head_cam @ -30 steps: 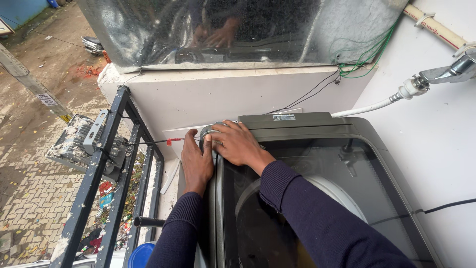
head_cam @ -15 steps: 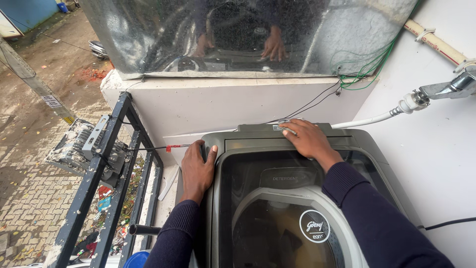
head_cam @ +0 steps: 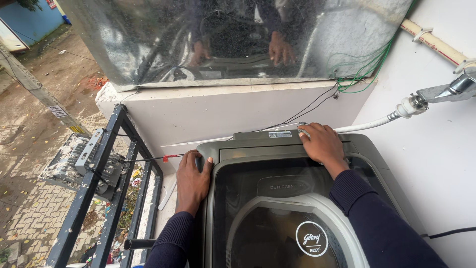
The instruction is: The person wipes the top lid, control panel, and front surface of a top-loading washing machine using a gray cloth. The cleaning is performed systematically across the exterior surfaces of the appliance.
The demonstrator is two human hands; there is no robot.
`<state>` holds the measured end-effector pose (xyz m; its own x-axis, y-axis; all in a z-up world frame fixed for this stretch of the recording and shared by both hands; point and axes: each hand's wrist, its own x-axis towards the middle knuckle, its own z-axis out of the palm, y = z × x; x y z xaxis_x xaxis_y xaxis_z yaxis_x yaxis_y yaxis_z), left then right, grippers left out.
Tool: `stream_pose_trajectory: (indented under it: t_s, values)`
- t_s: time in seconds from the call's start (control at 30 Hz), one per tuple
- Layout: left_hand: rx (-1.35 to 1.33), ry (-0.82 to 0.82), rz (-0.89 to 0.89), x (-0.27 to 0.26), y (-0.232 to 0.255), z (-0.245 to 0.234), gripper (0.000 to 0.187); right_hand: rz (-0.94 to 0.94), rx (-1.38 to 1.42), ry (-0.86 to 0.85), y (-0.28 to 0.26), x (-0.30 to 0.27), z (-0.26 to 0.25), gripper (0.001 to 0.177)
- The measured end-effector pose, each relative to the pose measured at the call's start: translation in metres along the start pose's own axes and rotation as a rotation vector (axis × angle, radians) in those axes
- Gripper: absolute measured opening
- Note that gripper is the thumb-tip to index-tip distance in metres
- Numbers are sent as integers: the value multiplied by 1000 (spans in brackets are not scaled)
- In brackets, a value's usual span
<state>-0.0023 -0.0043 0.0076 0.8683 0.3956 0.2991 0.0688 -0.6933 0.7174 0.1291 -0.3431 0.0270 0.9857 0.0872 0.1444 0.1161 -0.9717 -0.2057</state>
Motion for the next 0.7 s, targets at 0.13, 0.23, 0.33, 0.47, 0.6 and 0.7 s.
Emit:
stream_pose_trajectory:
  t_s: [0.13, 0.23, 0.33, 0.47, 0.6, 0.7]
  values:
    - [38, -5, 0, 1, 4, 0, 44, 6, -46, -6, -10, 2, 6, 43]
    - [39, -23, -38, 0, 5, 1, 44, -16, -69, -25, -16, 3, 11, 44]
    - [53, -12, -9, 0, 6, 1, 44, -59, -50, -35, -24, 5, 15, 46]
    - [42, -10, -14, -1, 3, 2, 43, -111, -50, -62, -46, 2, 18, 54]
    - [34, 14, 32, 2, -3, 6, 41, -171, -7, -90, -78, -6, 18, 60]
    - [25, 20, 18, 2, -4, 5, 41, -210, 33, -107, -103, -12, 17, 62]
